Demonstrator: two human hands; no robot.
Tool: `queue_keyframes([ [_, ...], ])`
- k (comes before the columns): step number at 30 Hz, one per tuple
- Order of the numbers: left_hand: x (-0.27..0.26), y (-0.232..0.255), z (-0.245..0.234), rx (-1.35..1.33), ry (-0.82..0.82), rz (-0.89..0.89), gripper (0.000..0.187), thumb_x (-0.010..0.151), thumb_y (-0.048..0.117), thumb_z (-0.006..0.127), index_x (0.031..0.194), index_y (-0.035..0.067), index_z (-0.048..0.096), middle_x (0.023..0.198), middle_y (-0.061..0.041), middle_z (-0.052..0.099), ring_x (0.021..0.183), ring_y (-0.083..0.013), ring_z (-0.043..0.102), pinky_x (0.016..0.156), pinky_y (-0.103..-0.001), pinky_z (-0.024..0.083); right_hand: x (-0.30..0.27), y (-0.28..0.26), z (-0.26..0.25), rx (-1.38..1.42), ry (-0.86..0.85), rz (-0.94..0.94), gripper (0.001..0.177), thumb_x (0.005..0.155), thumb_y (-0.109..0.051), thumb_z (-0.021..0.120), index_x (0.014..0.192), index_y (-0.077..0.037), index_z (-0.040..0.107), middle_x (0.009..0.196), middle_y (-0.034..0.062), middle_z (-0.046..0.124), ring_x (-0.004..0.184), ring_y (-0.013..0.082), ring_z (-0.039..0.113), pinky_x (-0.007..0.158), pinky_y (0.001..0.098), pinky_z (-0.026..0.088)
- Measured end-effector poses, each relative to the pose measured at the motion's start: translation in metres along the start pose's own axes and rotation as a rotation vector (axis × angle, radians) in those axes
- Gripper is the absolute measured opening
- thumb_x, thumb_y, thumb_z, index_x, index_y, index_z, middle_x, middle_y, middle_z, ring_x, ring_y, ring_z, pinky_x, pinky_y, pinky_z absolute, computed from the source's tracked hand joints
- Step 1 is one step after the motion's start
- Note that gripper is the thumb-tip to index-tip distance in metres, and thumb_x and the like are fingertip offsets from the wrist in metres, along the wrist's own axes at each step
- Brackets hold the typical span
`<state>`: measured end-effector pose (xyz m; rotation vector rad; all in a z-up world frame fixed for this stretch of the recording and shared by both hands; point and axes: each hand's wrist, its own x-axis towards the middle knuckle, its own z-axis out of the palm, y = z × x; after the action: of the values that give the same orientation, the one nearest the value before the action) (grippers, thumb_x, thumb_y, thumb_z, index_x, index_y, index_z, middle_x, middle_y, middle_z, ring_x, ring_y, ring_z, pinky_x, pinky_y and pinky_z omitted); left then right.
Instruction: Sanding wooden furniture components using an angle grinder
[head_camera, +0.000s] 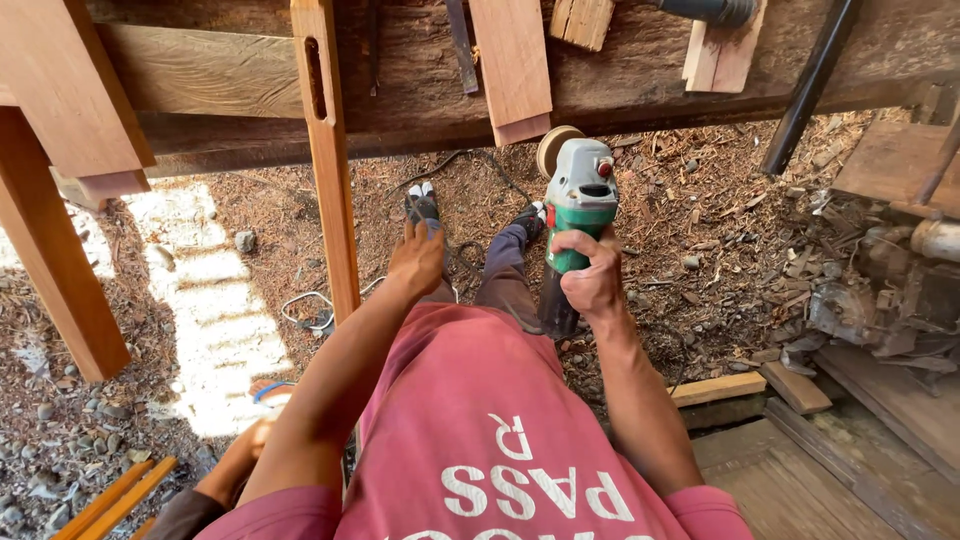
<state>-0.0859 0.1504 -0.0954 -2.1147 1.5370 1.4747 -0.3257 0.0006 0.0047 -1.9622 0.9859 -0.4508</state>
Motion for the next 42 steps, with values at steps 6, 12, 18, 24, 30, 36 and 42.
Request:
queue_keyframes([
  [6, 0.016, 0.003, -0.029, -0.483, 0.096, 0.022, 0.04, 0.101, 0.007, 0.041, 0.136, 0.0, 0.06, 0.127, -0.031, 0.06, 0.117, -0.0467, 0.064, 0.097, -0.065, 0.051, 0.015, -0.019, 0.0, 0.042, 0.078, -0.024, 0.044, 0.072, 0.015, 0.053, 0.087, -0.021, 0.072, 0.102, 0.0209, 0.055, 0.092, 0.037, 0.059, 0.083, 0.049, 0.049],
  [12, 0.007, 0.019, -0.024, -0.654, -0.016, 0.085, 0.037, 0.097, 0.0, 0.045, 0.126, 0.002, 0.068, 0.122, -0.027, 0.068, 0.105, -0.0375, 0.073, 0.097, -0.057, 0.054, 0.031, -0.05, -0.012, 0.114, 0.192, -0.055, 0.038, 0.074, 0.013, 0.055, 0.086, -0.019, 0.071, 0.105, 0.0187, 0.058, 0.095, 0.032, 0.059, 0.087, 0.0444, 0.048],
  [18, -0.026, 0.019, 0.005, -0.699, -0.047, 0.07, 0.048, 0.085, 0.002, 0.046, 0.128, 0.003, 0.068, 0.118, -0.026, 0.071, 0.117, -0.0475, 0.066, 0.102, -0.059, 0.05, 0.036, -0.066, -0.054, 0.071, 0.451, -0.179, 0.077, 0.078, -0.087, 0.059, 0.088, -0.012, 0.069, 0.082, 0.0112, 0.063, 0.078, 0.0198, 0.055, 0.079, 0.038, 0.05],
  [24, -0.052, 0.061, -0.028, -0.869, 0.399, 0.162, 0.047, 0.079, 0.0, 0.052, 0.123, 0.007, 0.067, 0.106, -0.025, 0.066, 0.105, -0.0453, 0.066, 0.094, -0.055, 0.055, 0.015, -0.018, -0.098, -0.234, 0.631, -0.346, 0.086, 0.079, -0.094, 0.05, 0.083, -0.01, 0.069, 0.089, 0.011, 0.062, 0.08, 0.0257, 0.056, 0.087, 0.039, 0.05],
  [30, -0.117, 0.187, -0.118, -0.737, 0.28, 0.841, 0.097, 0.071, 0.019, 0.07, 0.155, -0.009, 0.029, 0.133, -0.041, 0.053, 0.125, -0.0588, 0.053, 0.11, -0.067, 0.042, 0.013, -0.03, -0.08, -0.161, 0.73, -0.306, 0.067, 0.086, -0.08, 0.062, 0.083, -0.014, 0.068, 0.095, 0.0058, 0.063, 0.093, 0.0217, 0.061, 0.096, 0.0403, 0.048],
  [36, -0.093, 0.231, -0.097, -0.662, 0.366, 0.491, 0.088, 0.072, 0.023, 0.077, 0.145, -0.002, 0.036, 0.117, -0.027, 0.061, 0.109, -0.0477, 0.067, 0.092, -0.059, 0.056, 0.022, -0.075, -0.069, -0.165, 0.792, -0.207, 0.012, 0.09, -0.023, 0.07, 0.082, -0.014, 0.069, 0.093, 0.0081, 0.058, 0.095, 0.028, 0.061, 0.095, 0.0457, 0.046],
  [42, -0.094, 0.225, -0.096, -0.777, 0.294, 0.53, 0.088, 0.068, 0.033, 0.079, 0.142, 0.005, 0.041, 0.112, -0.025, 0.065, 0.105, -0.0475, 0.069, 0.089, -0.06, 0.057, 0.017, -0.123, -0.076, -0.241, 0.59, -0.036, 0.027, 0.081, -0.01, 0.06, 0.103, -0.019, 0.072, 0.115, 0.021, 0.053, 0.11, 0.0417, 0.057, 0.095, 0.0552, 0.047],
])
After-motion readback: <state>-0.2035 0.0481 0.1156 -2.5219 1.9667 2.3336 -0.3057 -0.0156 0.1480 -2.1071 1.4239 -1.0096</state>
